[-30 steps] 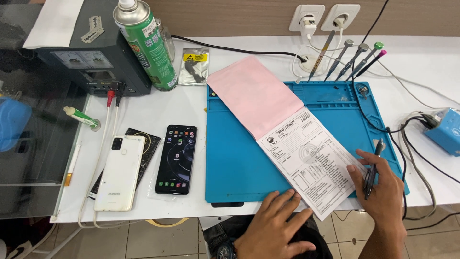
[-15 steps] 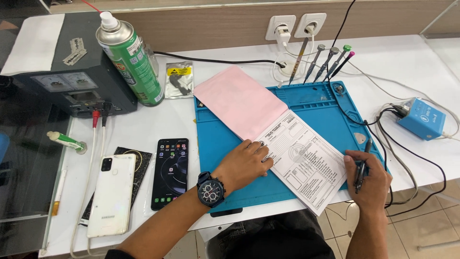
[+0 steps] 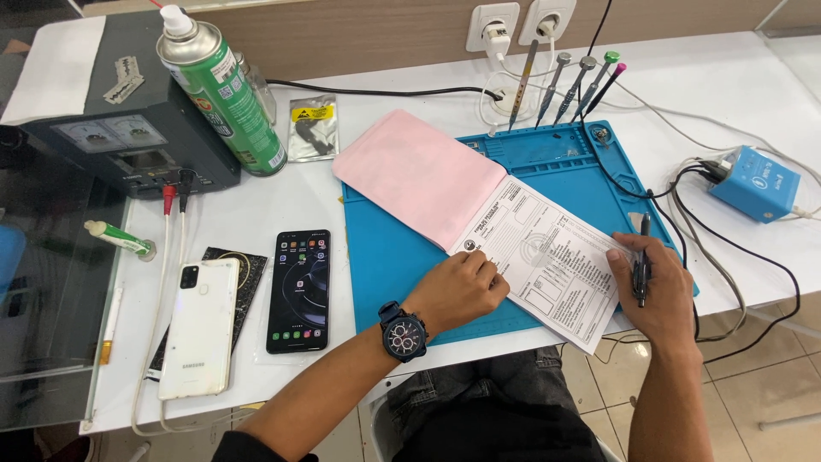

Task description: A technician inspects a white smartphone, tests it using a diagnostic power supply, and fills out a repair service form.

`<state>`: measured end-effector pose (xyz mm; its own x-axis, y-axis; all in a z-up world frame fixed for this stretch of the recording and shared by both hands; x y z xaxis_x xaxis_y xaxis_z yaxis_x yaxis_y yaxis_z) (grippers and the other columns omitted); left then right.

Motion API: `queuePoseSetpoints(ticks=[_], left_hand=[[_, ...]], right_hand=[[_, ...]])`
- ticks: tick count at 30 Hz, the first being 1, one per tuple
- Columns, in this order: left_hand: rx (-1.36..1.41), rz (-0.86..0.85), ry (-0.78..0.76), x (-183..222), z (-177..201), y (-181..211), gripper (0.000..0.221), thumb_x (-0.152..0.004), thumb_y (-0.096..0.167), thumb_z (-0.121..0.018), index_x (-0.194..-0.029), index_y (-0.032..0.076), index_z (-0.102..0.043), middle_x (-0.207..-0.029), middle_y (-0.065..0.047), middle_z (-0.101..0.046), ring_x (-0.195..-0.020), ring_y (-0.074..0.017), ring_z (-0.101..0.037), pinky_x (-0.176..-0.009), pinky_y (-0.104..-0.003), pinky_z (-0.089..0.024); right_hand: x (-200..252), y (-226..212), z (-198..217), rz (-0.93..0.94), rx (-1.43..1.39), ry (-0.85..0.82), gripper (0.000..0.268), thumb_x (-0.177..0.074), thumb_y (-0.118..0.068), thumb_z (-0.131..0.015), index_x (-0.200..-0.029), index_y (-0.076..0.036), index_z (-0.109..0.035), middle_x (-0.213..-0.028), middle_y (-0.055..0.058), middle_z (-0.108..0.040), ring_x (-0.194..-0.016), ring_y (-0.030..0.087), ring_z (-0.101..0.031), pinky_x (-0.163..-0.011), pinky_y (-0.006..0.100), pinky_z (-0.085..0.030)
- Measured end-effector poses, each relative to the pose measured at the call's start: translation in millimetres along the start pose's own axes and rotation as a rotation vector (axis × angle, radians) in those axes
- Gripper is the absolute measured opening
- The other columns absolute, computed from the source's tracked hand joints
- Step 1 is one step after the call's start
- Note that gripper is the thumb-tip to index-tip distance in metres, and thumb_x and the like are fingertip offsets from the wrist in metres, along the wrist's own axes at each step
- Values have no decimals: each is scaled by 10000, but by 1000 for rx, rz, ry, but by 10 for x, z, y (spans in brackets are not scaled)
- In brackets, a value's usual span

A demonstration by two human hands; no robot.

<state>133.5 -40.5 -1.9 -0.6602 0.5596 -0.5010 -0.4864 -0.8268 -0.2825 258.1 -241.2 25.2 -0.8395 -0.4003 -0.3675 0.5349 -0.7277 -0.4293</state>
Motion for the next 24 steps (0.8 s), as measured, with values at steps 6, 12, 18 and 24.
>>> queuePoseSetpoints(ticks=[6, 12, 18, 24], left_hand=[[93, 116, -89, -36, -17, -78, 149, -889, -21, -681, -888, 128, -680, -817, -63, -656, -805, -235, -585, -611, -348, -519], [318, 155, -372, -234, -145, -401, 541, -883, 643, -692, -1021, 122, -744, -897, -55, -711, -888, -281, -648, -760, -429, -519], [373, 143, -224, -492, -101, -507, 699, -899, 714, -476, -643, 92, -665, -591, -47, -661, -564, -275, -633, -728, -437, -479], [345, 96, -29, -396, 1, -464, 509, -998, 487, -636, -714, 73, -718, -703, -87, -686, -660, -278, -597, -710, -424, -459]], right_hand=[[-270, -437, 557, 320, -230, 259, 317, -1211, -134, -484, -1238, 108, -687, -867, 129, -585, -566, 133, -381, -558, 297, -291], [-1085, -1065, 248, 408, -449, -159, 519, -1014, -211, -579, -1452, 46, -471, -1296, 158, -702, -1251, 273, -673, -1060, 376, -503], [-1401, -947, -834, 264, -951, -433, 290, -1030, -276, -566, -818, -83, -526, -643, 113, -705, -752, 244, -807, -660, 312, -623], [-1235, -943, -1268, 168, -915, -594, 442, -989, -367, -541, -1245, -35, -681, -1044, 125, -802, -944, 201, -787, -771, 299, -624]])
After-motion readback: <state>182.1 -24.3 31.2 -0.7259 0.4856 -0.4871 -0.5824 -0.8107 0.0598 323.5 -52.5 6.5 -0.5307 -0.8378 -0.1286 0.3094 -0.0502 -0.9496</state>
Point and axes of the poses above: each hand's wrist, its own x-axis away from the middle knuckle, its own z-axis out of the back of the hand, y = z × x, the point moved 9 cm from there along -x, towards the middle knuckle
